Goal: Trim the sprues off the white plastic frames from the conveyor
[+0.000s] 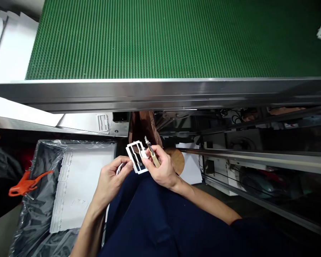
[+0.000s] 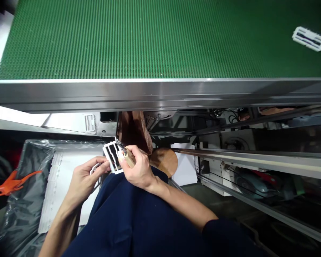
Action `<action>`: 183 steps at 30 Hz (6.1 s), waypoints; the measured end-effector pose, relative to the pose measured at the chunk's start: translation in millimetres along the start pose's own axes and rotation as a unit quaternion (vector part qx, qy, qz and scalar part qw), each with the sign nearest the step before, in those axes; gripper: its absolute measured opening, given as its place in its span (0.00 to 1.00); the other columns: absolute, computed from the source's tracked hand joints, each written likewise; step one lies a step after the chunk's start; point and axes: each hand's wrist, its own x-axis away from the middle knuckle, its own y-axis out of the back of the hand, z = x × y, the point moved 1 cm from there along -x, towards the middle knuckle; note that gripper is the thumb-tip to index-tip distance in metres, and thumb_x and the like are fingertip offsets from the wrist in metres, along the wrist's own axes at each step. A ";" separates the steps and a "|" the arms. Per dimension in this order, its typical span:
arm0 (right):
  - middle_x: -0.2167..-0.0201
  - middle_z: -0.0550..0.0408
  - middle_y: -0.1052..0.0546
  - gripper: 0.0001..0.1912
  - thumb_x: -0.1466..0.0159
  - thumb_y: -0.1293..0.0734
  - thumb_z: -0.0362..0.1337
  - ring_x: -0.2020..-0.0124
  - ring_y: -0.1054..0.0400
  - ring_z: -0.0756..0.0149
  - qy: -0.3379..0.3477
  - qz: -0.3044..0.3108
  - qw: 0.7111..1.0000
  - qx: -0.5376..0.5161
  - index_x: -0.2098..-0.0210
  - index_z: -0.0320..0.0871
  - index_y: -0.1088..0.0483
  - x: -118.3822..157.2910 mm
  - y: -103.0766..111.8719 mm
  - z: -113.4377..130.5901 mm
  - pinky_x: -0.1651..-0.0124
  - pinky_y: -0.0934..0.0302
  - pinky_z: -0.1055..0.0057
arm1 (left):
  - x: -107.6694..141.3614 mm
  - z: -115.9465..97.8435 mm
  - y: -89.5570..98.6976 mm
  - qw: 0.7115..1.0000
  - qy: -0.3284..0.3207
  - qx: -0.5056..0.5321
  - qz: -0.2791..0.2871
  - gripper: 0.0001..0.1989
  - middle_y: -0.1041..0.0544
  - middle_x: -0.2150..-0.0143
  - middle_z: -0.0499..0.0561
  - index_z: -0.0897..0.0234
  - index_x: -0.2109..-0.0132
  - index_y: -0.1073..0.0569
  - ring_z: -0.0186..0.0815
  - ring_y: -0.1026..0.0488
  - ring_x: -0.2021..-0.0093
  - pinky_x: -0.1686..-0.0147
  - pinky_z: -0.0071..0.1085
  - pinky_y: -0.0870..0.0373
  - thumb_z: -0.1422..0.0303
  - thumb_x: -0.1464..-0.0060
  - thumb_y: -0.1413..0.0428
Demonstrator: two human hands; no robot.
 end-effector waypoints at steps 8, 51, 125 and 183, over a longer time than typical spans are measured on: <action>0.72 0.58 0.32 0.08 0.43 0.36 0.37 0.72 0.36 0.73 -0.041 0.030 0.998 -0.050 0.65 0.43 0.38 -3.2 2.0 3.7 0.68 0.39 0.76 | -8.7 4.5 -1.4 0.987 0.070 0.147 0.007 0.10 0.29 0.75 0.46 0.63 0.68 0.29 0.30 0.34 0.74 0.71 0.25 0.37 0.61 0.44 0.46; 0.68 0.59 0.28 0.17 0.47 0.33 0.41 0.68 0.32 0.70 -0.045 0.025 0.999 -0.015 0.60 0.45 0.39 -8.4 -2.6 5.0 0.62 0.37 0.72 | -14.5 -7.2 -14.3 0.980 0.073 0.183 -0.029 0.08 0.29 0.76 0.45 0.62 0.65 0.29 0.28 0.33 0.77 0.77 0.21 0.39 0.63 0.48 0.42; 0.75 0.62 0.37 0.08 0.45 0.34 0.36 0.76 0.44 0.77 0.001 -0.010 0.998 -0.064 0.69 0.42 0.39 -34.3 26.5 26.4 0.72 0.45 0.78 | -16.3 -25.0 -16.6 0.974 0.077 0.193 0.091 0.11 0.29 0.74 0.47 0.61 0.58 0.26 0.31 0.34 0.72 0.73 0.25 0.37 0.61 0.46 0.44; 0.64 0.52 0.27 0.10 0.41 0.36 0.40 0.66 0.33 0.68 -0.011 0.015 1.000 0.015 0.62 0.41 0.35 -35.5 4.3 -1.3 0.62 0.38 0.70 | -4.4 42.0 40.7 0.929 0.010 0.185 -0.319 0.12 0.27 0.69 0.48 0.64 0.61 0.26 0.29 0.35 0.73 0.71 0.25 0.35 0.63 0.53 0.38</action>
